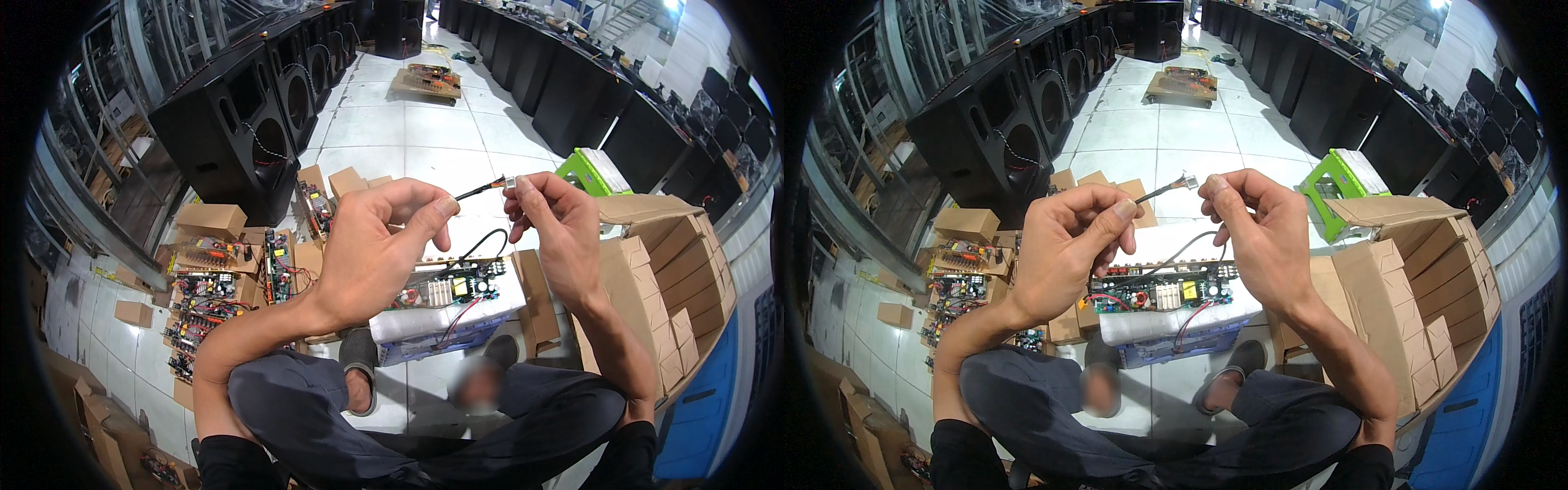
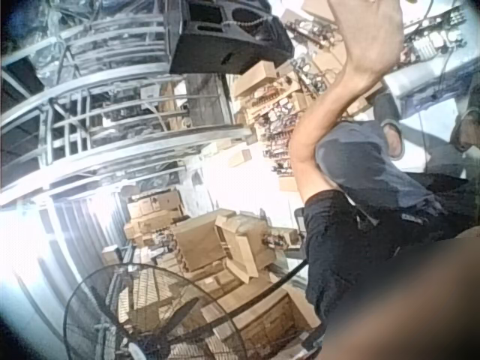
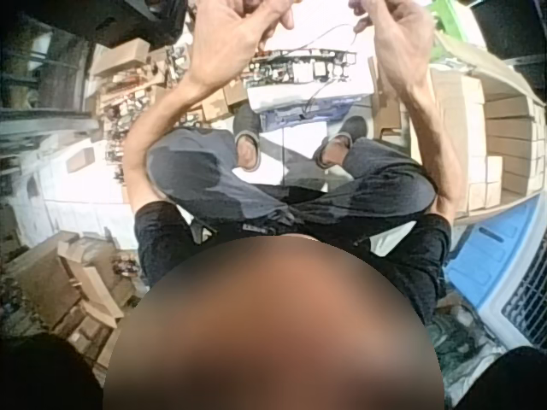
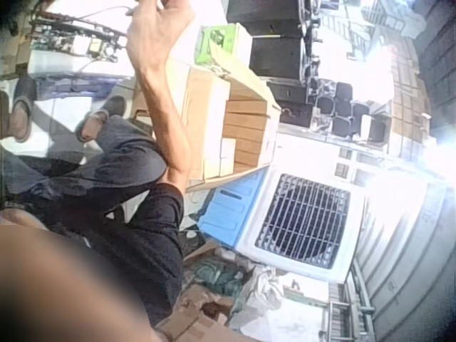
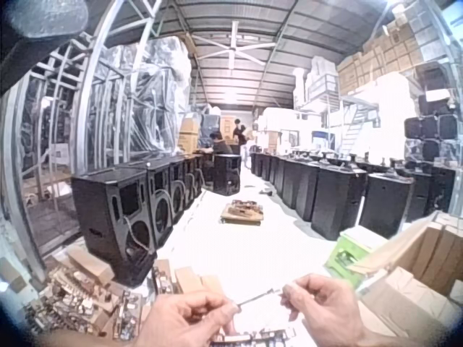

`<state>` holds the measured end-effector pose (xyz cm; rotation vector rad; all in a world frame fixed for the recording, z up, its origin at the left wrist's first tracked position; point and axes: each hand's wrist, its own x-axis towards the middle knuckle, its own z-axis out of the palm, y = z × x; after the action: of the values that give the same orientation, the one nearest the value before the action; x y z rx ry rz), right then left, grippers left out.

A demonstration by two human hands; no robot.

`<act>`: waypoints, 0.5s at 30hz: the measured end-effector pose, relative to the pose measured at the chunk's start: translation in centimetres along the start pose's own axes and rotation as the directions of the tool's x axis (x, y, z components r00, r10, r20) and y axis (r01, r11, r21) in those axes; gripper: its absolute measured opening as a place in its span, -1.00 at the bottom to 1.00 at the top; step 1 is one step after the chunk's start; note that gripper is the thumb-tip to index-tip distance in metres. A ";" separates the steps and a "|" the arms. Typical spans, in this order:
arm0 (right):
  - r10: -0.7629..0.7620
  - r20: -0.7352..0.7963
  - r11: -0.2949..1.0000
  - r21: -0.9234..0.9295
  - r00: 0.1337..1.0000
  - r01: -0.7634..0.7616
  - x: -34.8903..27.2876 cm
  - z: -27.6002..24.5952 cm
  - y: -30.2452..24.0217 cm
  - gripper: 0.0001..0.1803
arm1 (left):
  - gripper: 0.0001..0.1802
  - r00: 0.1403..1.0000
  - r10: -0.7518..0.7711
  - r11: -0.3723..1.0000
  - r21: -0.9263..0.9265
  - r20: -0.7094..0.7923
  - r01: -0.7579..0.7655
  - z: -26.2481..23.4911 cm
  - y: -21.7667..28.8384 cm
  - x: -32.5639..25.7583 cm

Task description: The person sits cross-legged and uses a hot glue gun to apply glue to a wire connector on a circuit board. They then connect the wire to the board and inspect the connection.

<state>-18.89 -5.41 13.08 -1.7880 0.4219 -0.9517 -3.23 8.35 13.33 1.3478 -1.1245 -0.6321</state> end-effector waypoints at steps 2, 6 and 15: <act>-0.001 0.002 1.000 -0.004 1.000 0.001 0.0 0.0 0.1 -0.72 | -0.74 1.000 0.024 1.000 -0.018 -0.001 -0.024 0.1 -0.1 0.0; -0.001 -0.001 1.000 -0.012 1.000 0.001 0.0 0.0 0.0 -0.72 | -0.74 1.000 0.015 1.000 -0.009 0.000 -0.015 0.1 0.0 0.1; 0.008 -0.010 1.000 -0.012 1.000 -0.008 0.0 0.1 0.1 -0.72 | -0.74 0.999 0.035 0.999 -0.024 0.003 -0.034 0.1 -0.1 0.0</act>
<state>-18.84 -5.38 13.00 -1.7913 0.4415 -0.9552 -3.25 8.28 13.26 1.3047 -1.1375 -0.6213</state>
